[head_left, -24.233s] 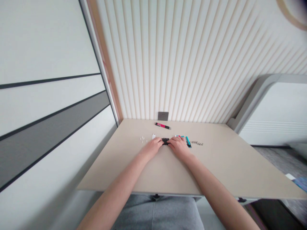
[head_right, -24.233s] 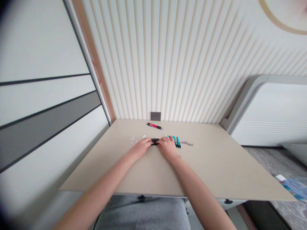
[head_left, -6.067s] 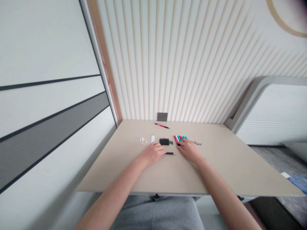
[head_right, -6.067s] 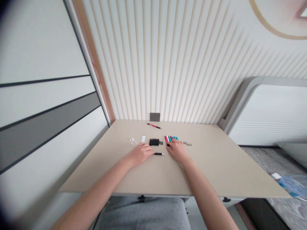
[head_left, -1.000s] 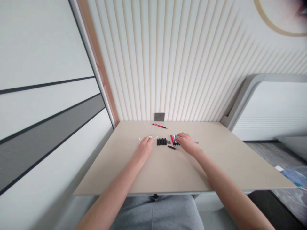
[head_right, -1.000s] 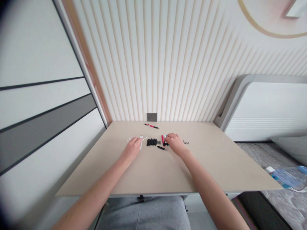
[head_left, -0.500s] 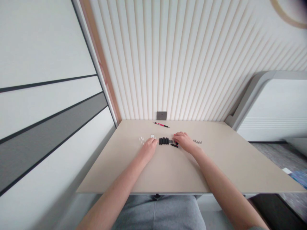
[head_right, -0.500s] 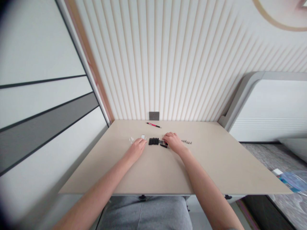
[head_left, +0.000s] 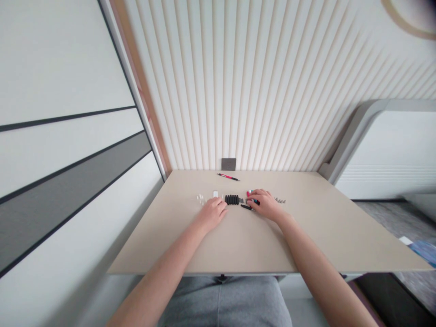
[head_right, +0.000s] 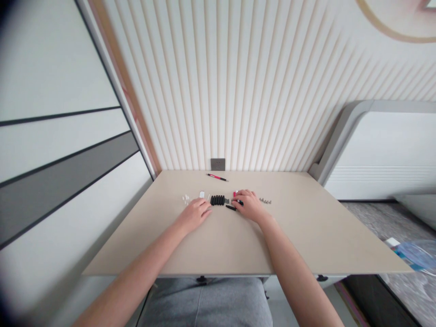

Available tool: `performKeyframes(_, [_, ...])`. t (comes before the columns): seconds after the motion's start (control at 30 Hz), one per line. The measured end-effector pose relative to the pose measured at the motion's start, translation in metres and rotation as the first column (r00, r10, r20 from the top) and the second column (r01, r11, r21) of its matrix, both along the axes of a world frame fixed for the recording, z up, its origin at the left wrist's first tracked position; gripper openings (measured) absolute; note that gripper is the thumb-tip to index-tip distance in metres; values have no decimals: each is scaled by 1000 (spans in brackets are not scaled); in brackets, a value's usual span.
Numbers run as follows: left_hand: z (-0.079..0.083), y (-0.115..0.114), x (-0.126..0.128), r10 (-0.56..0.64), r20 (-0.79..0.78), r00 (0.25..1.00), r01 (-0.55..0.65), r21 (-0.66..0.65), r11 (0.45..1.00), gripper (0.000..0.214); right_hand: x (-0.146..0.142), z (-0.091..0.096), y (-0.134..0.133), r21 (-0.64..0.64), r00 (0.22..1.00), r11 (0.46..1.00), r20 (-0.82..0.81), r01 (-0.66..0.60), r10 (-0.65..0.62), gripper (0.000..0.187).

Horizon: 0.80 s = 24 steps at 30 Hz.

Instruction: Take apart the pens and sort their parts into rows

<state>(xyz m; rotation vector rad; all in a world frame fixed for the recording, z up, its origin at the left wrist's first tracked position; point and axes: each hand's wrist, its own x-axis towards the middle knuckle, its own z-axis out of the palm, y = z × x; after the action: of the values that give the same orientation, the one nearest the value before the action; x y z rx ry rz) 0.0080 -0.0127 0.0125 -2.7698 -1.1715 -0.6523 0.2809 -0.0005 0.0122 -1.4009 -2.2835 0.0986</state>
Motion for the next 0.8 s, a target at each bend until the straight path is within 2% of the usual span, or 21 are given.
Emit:
performKeyframes(0.13, [9,-3,-4,54,-28,998,-52,52,997,15,-1,1,-2,-2,999,1000,38,13,-13,24])
performKeyframes(0.3, [11,-4,-8,130,-4,991,-130,24,991,20,-2,3,-4,18,994,999,103,28,-30,24])
performKeyframes(0.47, [8,-3,-7,141,-31,989,-142,-10,990,21,-7,7,-8,27,984,999,176,24,-28,26])
performKeyframes(0.8, [7,-3,-7,125,-51,991,-127,-25,992,17,-8,2,-6,2,993,1000,119,22,-22,27])
